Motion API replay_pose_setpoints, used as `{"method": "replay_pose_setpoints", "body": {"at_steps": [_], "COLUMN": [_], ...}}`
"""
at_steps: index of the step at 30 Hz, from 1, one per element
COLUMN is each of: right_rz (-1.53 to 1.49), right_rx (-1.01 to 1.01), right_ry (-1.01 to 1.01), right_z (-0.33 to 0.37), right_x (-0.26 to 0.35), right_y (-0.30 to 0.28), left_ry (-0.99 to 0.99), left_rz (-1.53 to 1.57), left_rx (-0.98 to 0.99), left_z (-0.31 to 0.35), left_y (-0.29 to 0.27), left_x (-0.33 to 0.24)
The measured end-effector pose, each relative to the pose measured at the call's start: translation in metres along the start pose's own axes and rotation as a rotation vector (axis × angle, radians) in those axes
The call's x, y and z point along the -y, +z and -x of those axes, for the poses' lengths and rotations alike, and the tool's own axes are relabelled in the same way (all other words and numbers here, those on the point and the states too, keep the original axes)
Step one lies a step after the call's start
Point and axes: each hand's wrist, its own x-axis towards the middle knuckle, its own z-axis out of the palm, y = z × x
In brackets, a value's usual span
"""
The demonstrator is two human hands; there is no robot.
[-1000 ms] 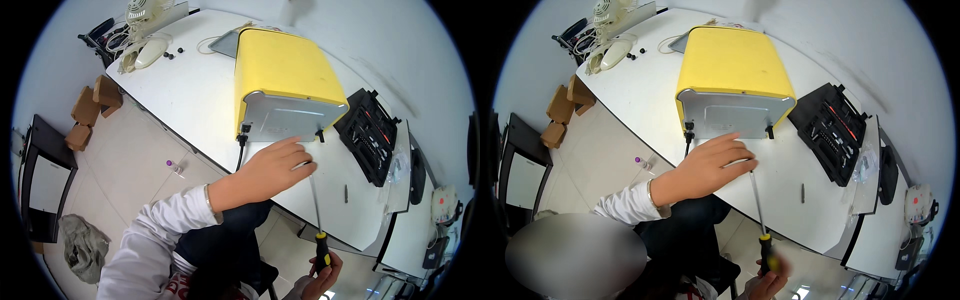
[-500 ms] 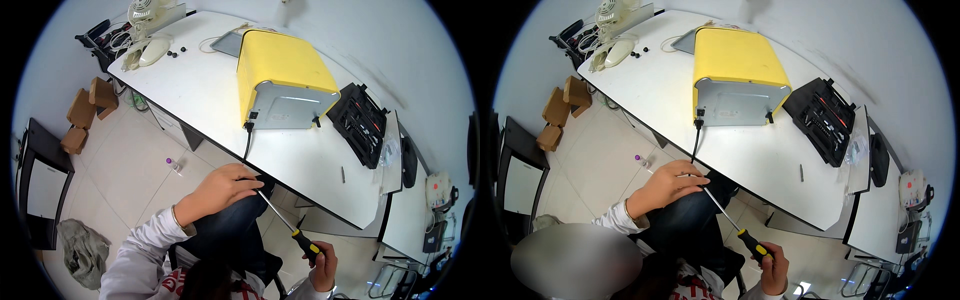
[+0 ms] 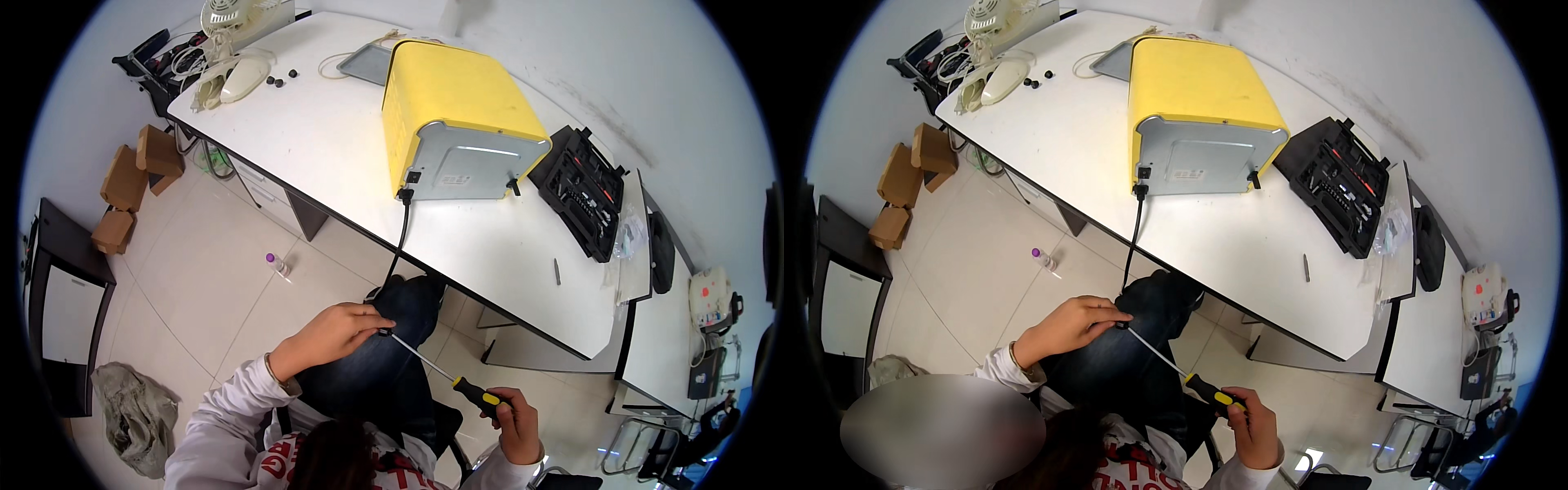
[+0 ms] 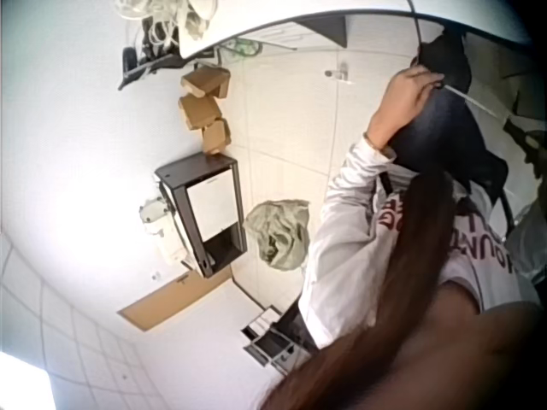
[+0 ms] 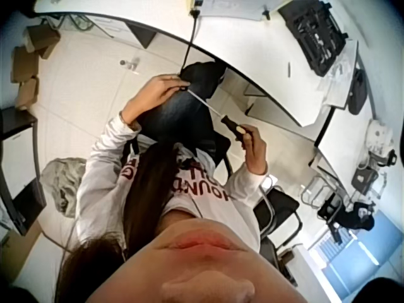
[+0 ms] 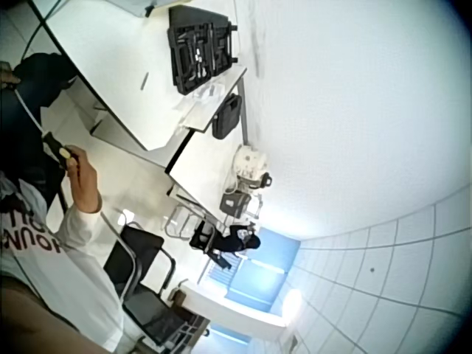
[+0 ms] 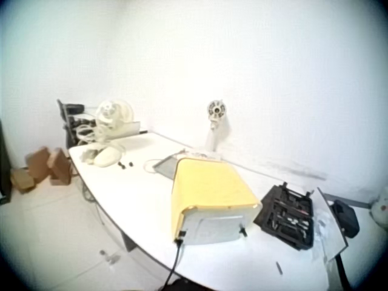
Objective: The person uses a screwdriver to tighten screws on a yellow toaster, securing its casing. They rotate the toaster to access different screw locations and continue tightening until the casing is fully assembled.
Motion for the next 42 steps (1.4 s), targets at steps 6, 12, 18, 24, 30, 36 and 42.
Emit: {"method": "replay_pose_setpoints", "body": {"at_steps": [6, 12, 18, 24, 30, 36, 42], "right_rz": [0.005, -0.217, -0.652, -0.753, -0.510, -0.119, -0.083], "right_rx": [0.017, 0.028, -0.190, -0.273, -0.389, -0.324, -0.380], "right_ry": [-0.002, -0.023, -0.248, -0.446, -0.464, -0.294, -0.305], "right_z": [0.001, 0.004, -0.010, -0.110, -0.242, -0.342, -0.314], "right_x": [0.005, -0.014, -0.022, 0.062, 0.157, 0.171, 0.142], "right_y": [0.001, -0.018, -0.029, -0.029, -0.061, -0.085, -0.076], "left_ry": [0.038, 0.027, -0.065, -0.199, -0.228, -0.304, -0.008], "left_rz": [-0.095, -0.115, 0.147, 1.268, 1.272, 1.360, 0.974], "left_rx": [-0.007, -0.128, -0.433, -0.885, -1.097, -1.289, -1.259], "left_z": [0.002, 0.000, -0.017, -0.089, -0.182, -0.236, -0.228], "left_y": [0.002, -0.009, -0.041, -0.086, -0.112, -0.124, -0.128], "left_x": [0.003, 0.001, 0.001, 0.024, 0.057, 0.054, 0.029]}}
